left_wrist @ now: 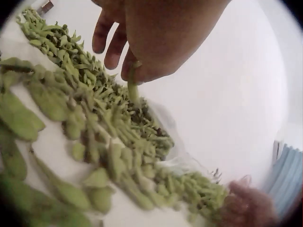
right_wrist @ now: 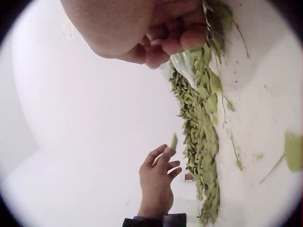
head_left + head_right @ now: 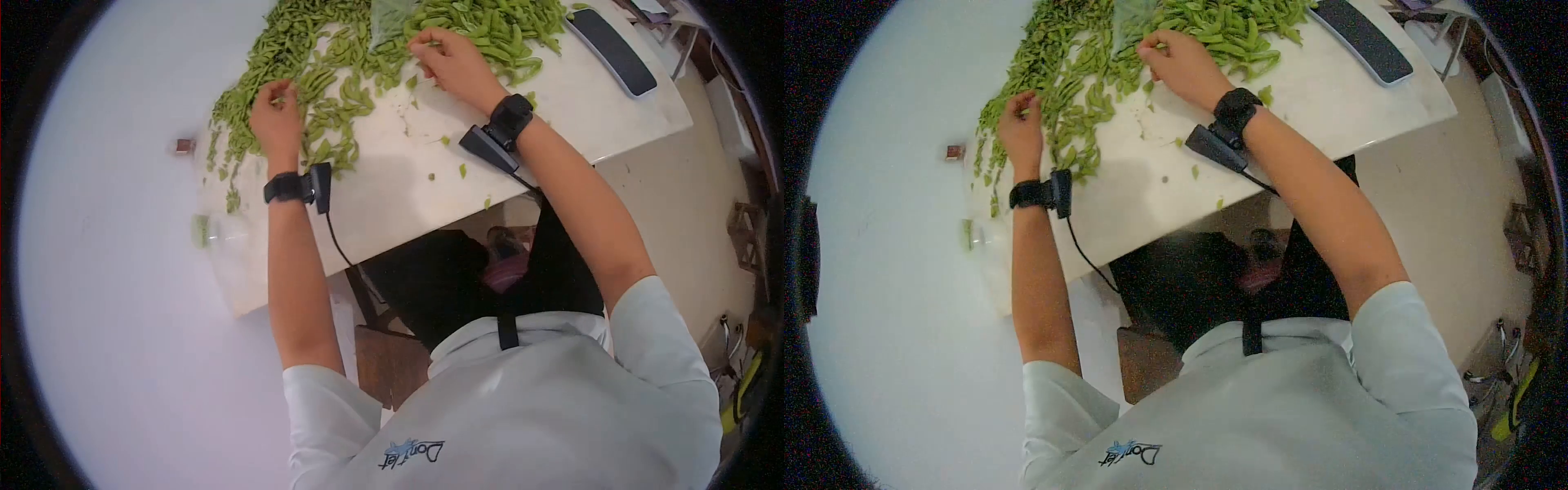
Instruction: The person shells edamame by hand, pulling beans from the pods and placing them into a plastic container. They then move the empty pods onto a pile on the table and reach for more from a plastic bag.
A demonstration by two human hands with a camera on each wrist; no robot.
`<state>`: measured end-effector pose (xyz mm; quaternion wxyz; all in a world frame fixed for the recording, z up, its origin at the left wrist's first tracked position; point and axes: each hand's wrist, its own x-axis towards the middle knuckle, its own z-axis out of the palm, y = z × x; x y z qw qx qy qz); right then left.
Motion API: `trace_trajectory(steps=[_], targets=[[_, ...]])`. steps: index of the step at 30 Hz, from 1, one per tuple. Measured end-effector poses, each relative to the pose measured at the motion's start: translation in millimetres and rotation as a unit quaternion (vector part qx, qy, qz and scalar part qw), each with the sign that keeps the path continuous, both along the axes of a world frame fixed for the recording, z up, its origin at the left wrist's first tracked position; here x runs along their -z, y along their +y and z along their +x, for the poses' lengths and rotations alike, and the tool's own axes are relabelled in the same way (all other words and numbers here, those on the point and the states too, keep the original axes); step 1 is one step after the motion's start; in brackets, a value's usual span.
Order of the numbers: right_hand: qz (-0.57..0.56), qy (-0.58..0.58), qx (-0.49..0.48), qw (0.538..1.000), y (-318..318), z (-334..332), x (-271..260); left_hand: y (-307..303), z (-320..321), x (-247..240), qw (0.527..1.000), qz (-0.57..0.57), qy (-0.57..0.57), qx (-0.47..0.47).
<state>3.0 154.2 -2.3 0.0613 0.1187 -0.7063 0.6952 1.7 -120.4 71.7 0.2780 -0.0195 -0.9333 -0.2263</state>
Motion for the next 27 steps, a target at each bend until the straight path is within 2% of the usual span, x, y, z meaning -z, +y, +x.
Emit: trace_trajectory(steps=[3, 6, 9, 13, 16, 19, 22, 23, 27], targets=[[-0.046, 0.028, -0.028, 0.998, -1.1, -2.7, -5.4, 23.5, 4.8, -8.1, 0.974, 0.187, 0.013, 0.127], [-0.057, 0.016, -0.067, 0.996, -1.7, -1.7, -9.4, 63.6, 15.9, -12.5, 0.938, 0.276, -0.019, 0.208], [-0.093, 0.021, -0.112, 0.989, 0.2, 0.6, -11.6, 89.6, 9.0, 1.2, 0.927, 0.278, -0.024, 0.251], [-0.093, 0.018, -0.097, 0.991, 3.7, -1.8, -11.3, 107.7, -1.6, 21.3, 0.898, 0.314, -0.056, 0.305], [-0.069, 0.018, -0.056, 0.996, 2.9, -1.2, -13.3, 111.7, -7.1, 30.4, 0.879, 0.391, -0.065, 0.267], [-0.029, 0.024, -0.039, 0.999, 2.2, 1.4, -17.9, 109.4, -12.6, 54.0, 0.764, 0.545, -0.099, 0.332], [-0.01, -0.002, -0.064, 0.998, 2.9, -2.7, -10.3, 108.8, -14.8, 67.8, 0.753, 0.545, -0.138, 0.341], [-0.013, 0.027, -0.065, 0.997, 0.3, -4.0, -7.4, 107.0, -14.6, 68.9, 0.746, 0.558, -0.13, 0.34], [-0.042, -0.01, -0.104, 0.994, -1.3, -0.8, -10.2, 109.2, -5.7, 64.6, 0.77, 0.523, -0.159, 0.33]])
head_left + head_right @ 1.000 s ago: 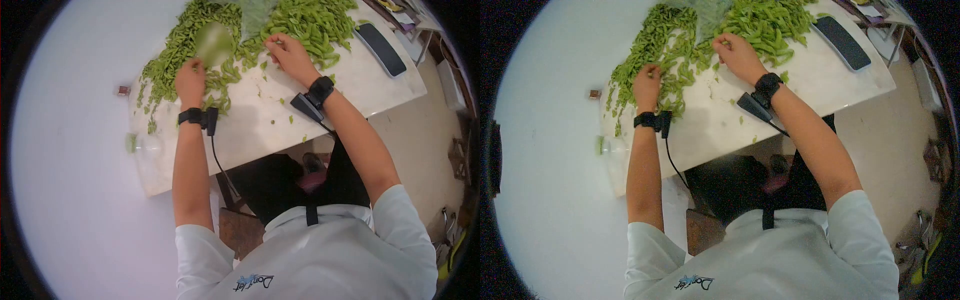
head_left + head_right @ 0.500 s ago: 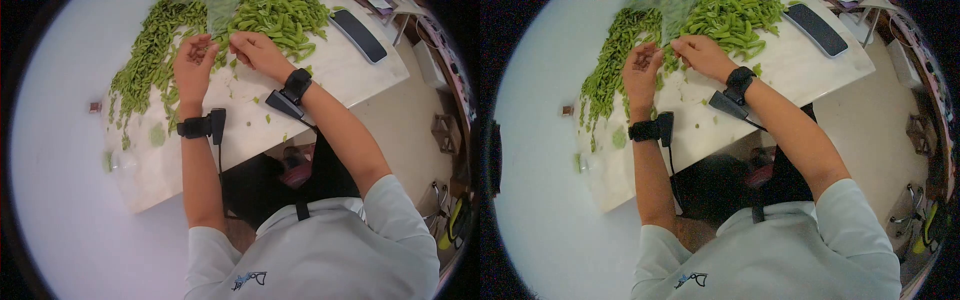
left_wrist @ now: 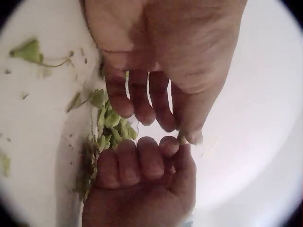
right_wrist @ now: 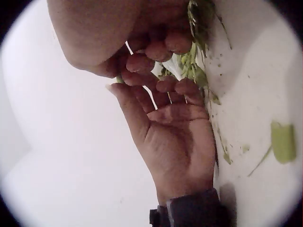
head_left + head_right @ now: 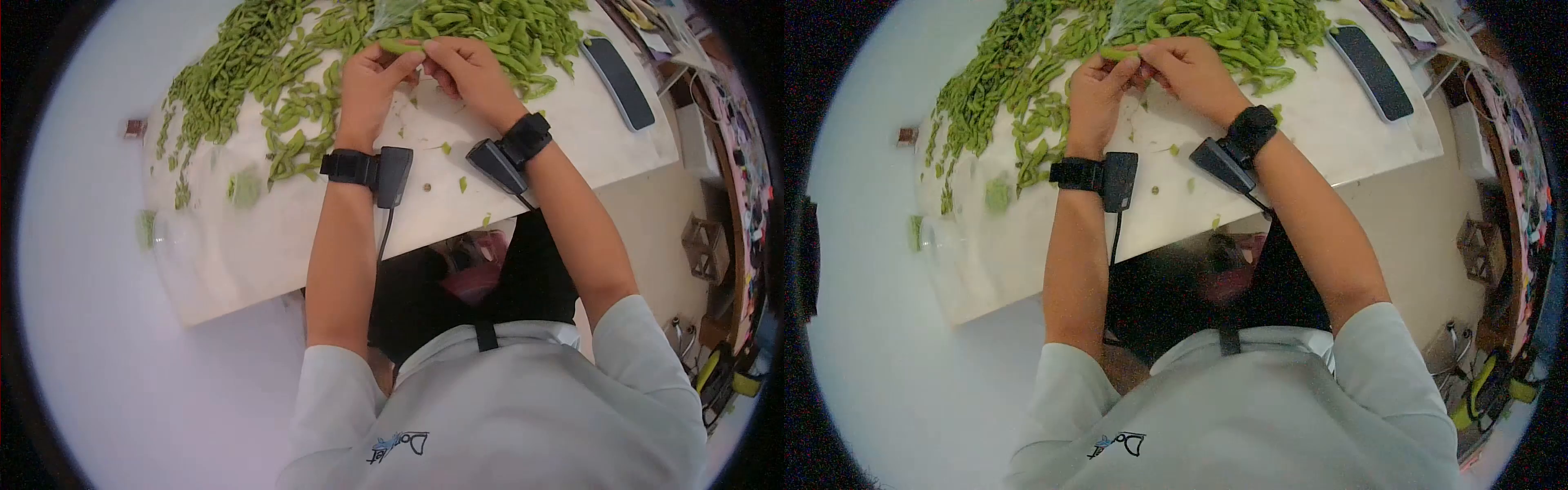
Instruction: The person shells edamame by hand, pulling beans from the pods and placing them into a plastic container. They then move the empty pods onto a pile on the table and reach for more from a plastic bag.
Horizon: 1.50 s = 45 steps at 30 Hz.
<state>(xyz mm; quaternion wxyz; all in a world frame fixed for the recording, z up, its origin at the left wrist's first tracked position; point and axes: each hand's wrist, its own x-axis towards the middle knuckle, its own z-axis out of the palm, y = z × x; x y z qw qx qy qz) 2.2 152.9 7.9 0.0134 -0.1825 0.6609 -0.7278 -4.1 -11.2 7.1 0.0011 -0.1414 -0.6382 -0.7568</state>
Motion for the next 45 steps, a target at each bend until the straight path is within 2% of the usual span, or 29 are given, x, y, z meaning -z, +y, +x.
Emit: trace_trajectory(steps=[4, 7, 10, 12, 15, 19, 24, 27, 31, 34, 37, 43, 45], targets=[[-0.014, 0.003, 0.021, 1.0, -2.8, 3.1, -1.1, -0.9, 5.4, -3.7, 0.997, -0.07, 0.029, -0.009], [0.026, 0.018, -0.007, 0.999, 3.0, -3.9, 4.5, 0.1, 4.6, -1.4, 0.997, -0.074, 0.026, -0.003], [0.071, 0.083, 0.009, 0.994, 4.6, -5.5, 5.1, 4.1, 2.4, -0.6, 0.995, -0.08, 0.06, -0.006], [0.028, 0.033, -0.039, 0.998, 8.0, -3.3, 2.6, 3.7, 2.4, -1.1, 0.984, -0.127, 0.12, -0.017], [-0.049, -0.049, -0.081, 0.994, 8.1, 4.2, -9.2, 2.9, 5.6, -4.9, 0.995, -0.039, 0.096, -0.001], [-0.12, -0.106, -0.155, 0.975, 9.0, 3.7, -10.2, 6.4, 10.7, -15.5, 0.989, -0.076, 0.121, -0.044], [-0.174, -0.15, -0.168, 0.959, 7.8, 5.8, -10.4, 11.6, 17.0, -23.8, 0.983, -0.089, 0.146, -0.063], [-0.19, -0.147, -0.173, 0.955, 7.0, 6.3, -9.4, 12.8, 22.0, -28.0, 0.975, -0.145, 0.136, -0.098], [-0.203, -0.181, -0.186, 0.944, 8.6, 6.0, -8.0, 14.3, 25.1, -28.2, 0.969, -0.144, 0.172, -0.109], [-0.285, -0.241, -0.222, 0.901, 6.8, 6.3, -7.7, 12.8, 23.8, -30.9, 0.946, -0.195, 0.222, -0.135], [-0.288, -0.258, -0.233, 0.892, 6.5, 4.2, -4.1, 7.6, 21.6, -29.5, 0.924, -0.228, 0.273, -0.14], [-0.232, -0.219, -0.188, 0.929, 6.5, 5.4, -5.4, 6.2, 23.6, -34.9, 0.904, -0.274, 0.298, -0.136], [-0.145, -0.148, -0.132, 0.969, 5.0, 7.8, -12.5, 10.0, 23.4, -34.5, 0.899, -0.264, 0.31, -0.163]])
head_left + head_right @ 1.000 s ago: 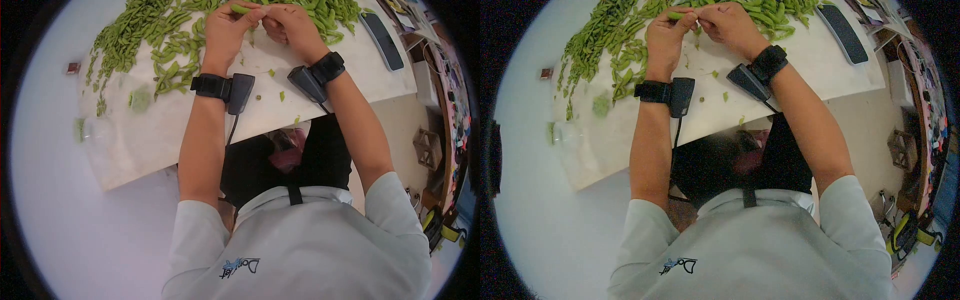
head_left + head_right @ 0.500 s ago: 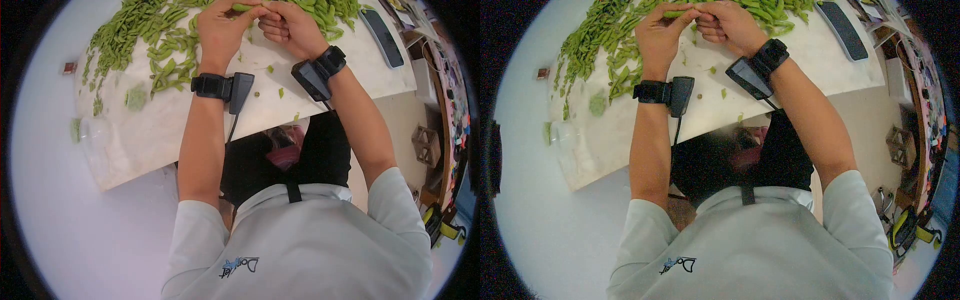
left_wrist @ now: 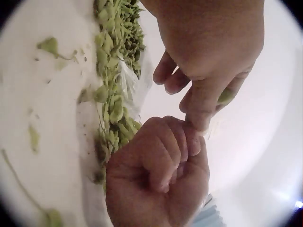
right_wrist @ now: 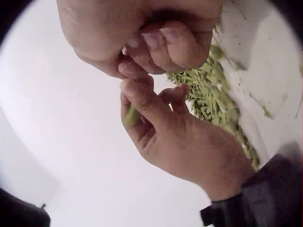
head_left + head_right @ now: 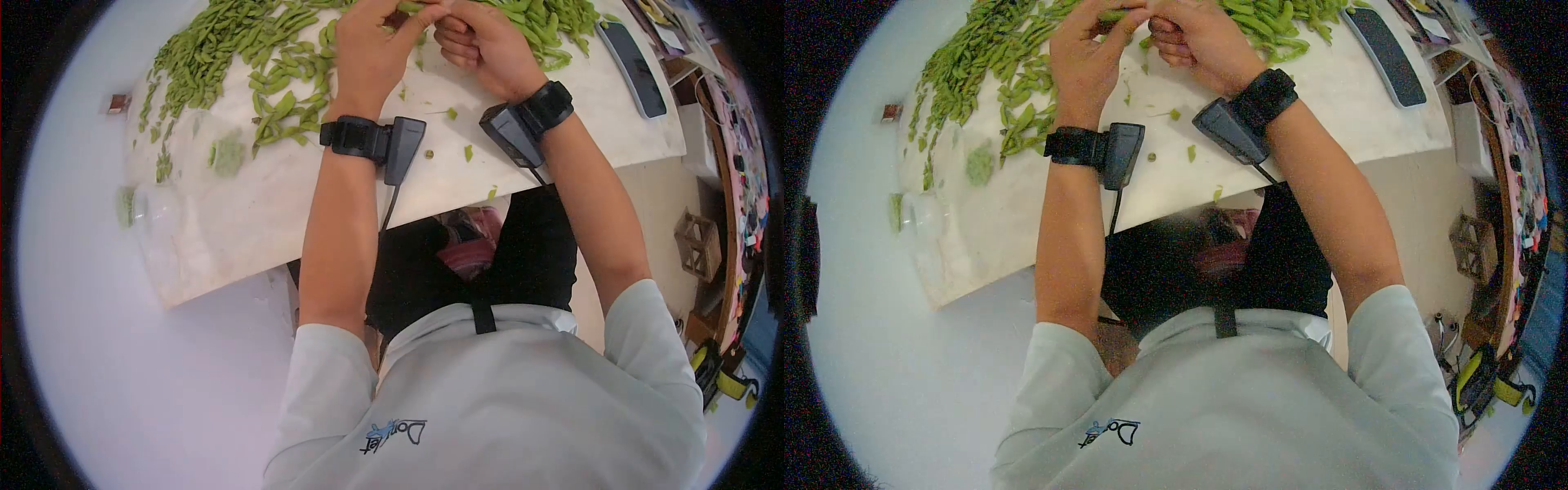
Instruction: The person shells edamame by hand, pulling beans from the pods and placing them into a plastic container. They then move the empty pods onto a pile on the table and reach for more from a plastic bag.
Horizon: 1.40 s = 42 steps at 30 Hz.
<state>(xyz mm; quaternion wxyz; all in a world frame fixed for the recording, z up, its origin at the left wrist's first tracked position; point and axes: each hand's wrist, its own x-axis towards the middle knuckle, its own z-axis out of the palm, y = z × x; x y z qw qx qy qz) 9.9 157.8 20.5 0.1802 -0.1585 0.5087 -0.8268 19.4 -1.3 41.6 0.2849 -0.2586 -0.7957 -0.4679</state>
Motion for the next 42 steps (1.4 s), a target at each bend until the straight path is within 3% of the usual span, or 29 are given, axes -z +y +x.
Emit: trace_trajectory(steps=[3, 6, 13, 21, 25, 30, 34, 42], targets=[[0.118, 0.104, 0.083, 0.984, -1.9, 0.1, 1.4, 3.5, -3.1, 13.2, 0.985, 0.121, -0.12, -0.014], [0.162, 0.144, 0.13, 0.968, -3.4, -4.0, 0.5, 3.1, -10.3, 21.8, 0.972, 0.187, -0.14, 0.008], [0.112, 0.1, 0.125, 0.981, -2.8, -8.3, 8.9, 4.6, -11.4, 24.3, 0.96, 0.207, -0.182, 0.045], [0.178, 0.134, 0.129, 0.966, -5.1, -14.6, 14.0, 7.7, -11.4, 20.1, 0.961, 0.193, -0.195, 0.039], [0.2, 0.179, 0.161, 0.95, -6.9, -14.8, 13.6, 5.8, -15.7, 26.8, 0.928, 0.252, -0.261, 0.088], [0.208, 0.139, 0.127, 0.96, -6.7, -9.1, 4.1, 5.2, -12.9, 25.3, 0.902, 0.3, -0.286, 0.117], [0.215, 0.224, 0.153, 0.938, -13.2, -13.2, 12.8, 7.6, -14.2, 27.4, 0.916, 0.302, -0.237, 0.116], [0.231, 0.197, 0.119, 0.945, -7.0, -8.7, 7.4, 4.2, -13.8, 25.2, 0.929, 0.259, -0.254, 0.078]])
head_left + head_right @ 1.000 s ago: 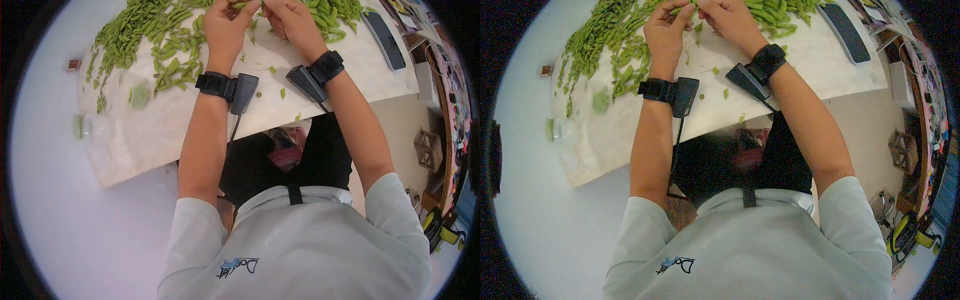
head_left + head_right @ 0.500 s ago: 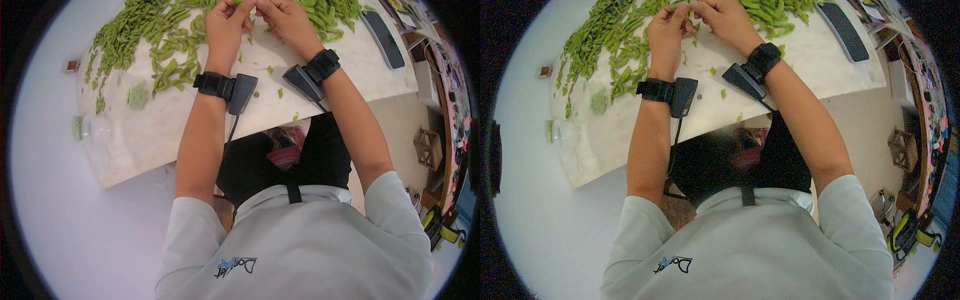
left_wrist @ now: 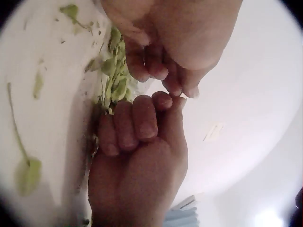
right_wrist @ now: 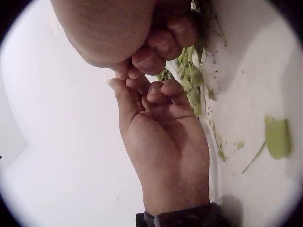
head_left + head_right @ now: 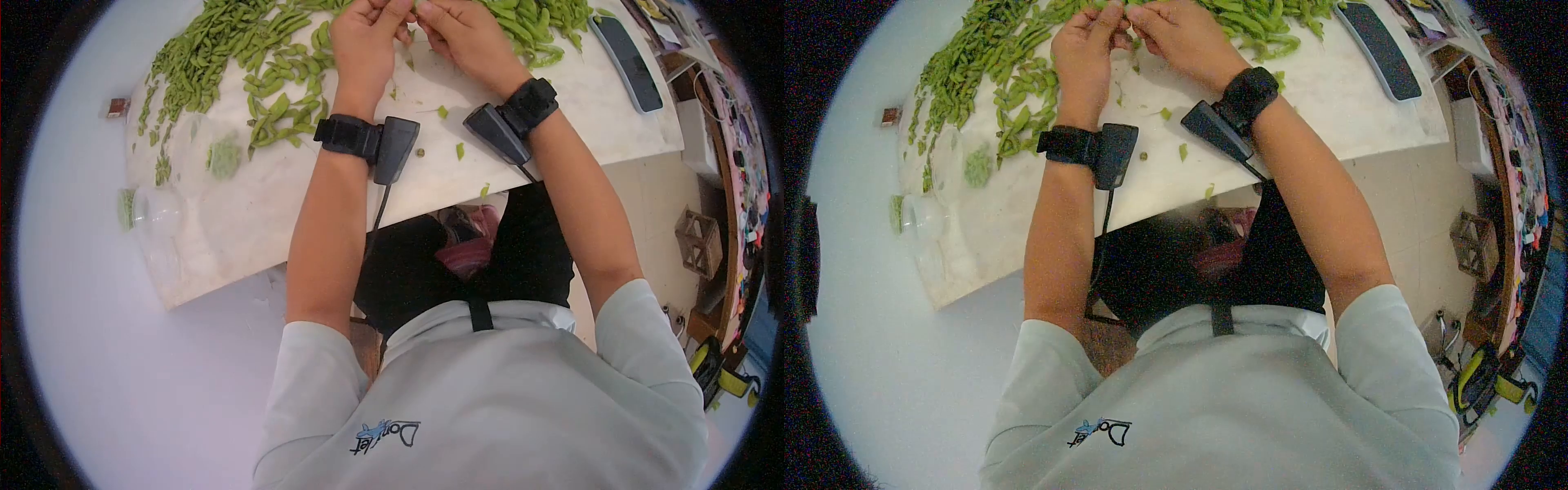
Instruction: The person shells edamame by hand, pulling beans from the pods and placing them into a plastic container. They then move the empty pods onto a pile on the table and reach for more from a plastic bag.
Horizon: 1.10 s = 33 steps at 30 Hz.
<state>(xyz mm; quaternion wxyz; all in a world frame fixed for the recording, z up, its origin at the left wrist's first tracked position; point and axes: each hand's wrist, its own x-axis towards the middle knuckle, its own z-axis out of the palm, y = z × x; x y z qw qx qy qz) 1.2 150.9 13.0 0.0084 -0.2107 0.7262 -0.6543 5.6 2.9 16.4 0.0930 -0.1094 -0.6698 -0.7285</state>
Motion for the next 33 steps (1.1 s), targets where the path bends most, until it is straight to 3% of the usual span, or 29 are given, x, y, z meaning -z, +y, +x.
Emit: trace_trajectory(steps=[10, 21, 27, 30, 33], targets=[[0.053, 0.001, 0.033, 0.998, 2.4, 4.8, -5.2, -5.3, 0.3, -2.0, 0.999, -0.02, 0.003, 0.03], [0.016, -0.021, -0.037, 0.999, 6.9, 3.0, -10.5, -6.6, 2.0, -4.5, 0.998, -0.035, -0.011, 0.05], [-0.049, -0.045, -0.033, 0.997, 1.7, 2.2, -3.0, -6.2, 2.2, -4.8, 0.997, 0.033, -0.033, 0.068], [-0.056, -0.033, -0.015, 0.998, -0.3, 2.3, -5.4, -5.3, -0.6, 0.3, 0.975, 0.145, -0.019, 0.17], [-0.069, -0.014, 0.014, 0.997, 1.8, 1.1, -3.9, -3.1, -2.5, 3.9, 0.972, 0.133, -0.03, 0.192]])
